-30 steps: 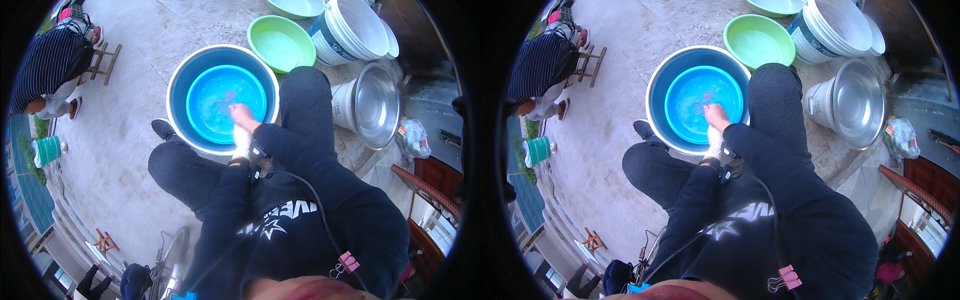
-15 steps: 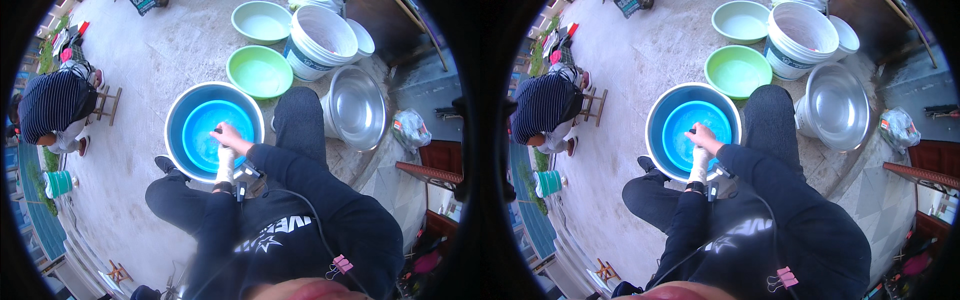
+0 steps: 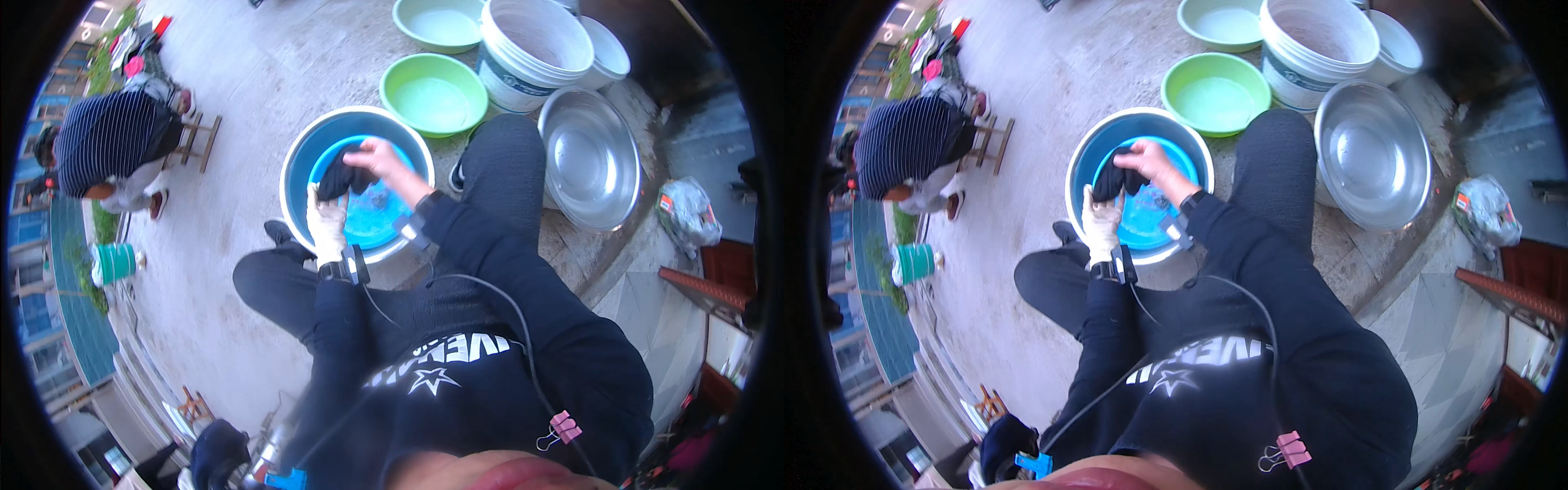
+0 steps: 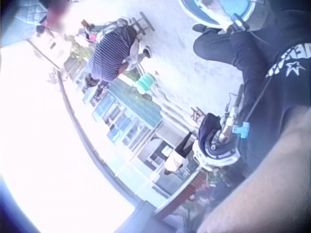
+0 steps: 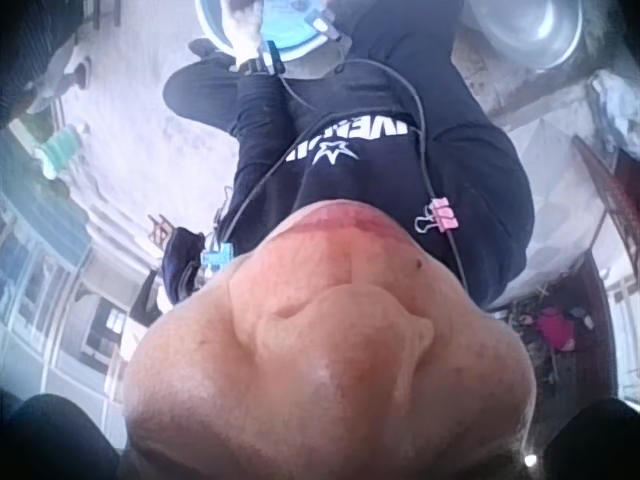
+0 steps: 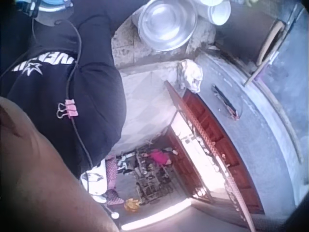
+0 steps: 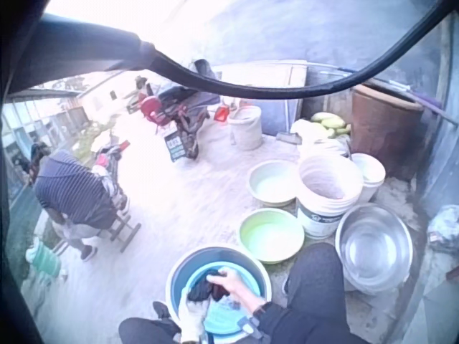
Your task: The person scrubs a blue plastic basin with a dark cloth, then rinses it in a larger metal basin. Next, the person scrubs a light green plastic basin with the same cloth and rinses it in the metal basin. The cleaned basins are set aside.
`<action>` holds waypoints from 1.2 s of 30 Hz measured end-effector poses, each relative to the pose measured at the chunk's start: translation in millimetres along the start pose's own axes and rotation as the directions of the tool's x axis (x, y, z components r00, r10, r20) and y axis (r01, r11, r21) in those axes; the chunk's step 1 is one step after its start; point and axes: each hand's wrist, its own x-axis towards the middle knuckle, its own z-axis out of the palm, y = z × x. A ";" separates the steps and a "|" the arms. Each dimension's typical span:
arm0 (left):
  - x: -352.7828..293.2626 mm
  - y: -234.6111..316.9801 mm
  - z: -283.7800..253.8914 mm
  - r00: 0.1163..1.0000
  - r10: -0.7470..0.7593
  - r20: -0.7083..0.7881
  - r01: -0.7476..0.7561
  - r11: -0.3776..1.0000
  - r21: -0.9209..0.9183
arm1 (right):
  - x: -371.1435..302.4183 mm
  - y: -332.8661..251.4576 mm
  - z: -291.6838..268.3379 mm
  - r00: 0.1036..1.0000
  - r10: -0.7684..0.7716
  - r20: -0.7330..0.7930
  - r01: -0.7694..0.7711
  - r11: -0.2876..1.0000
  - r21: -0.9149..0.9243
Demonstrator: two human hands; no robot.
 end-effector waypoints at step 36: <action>9.8 -19.8 13.9 0.977 0.035 -0.213 -0.033 0.999 0.012 | -54.6 -32.1 40.3 0.807 0.294 0.512 0.438 0.283 -0.853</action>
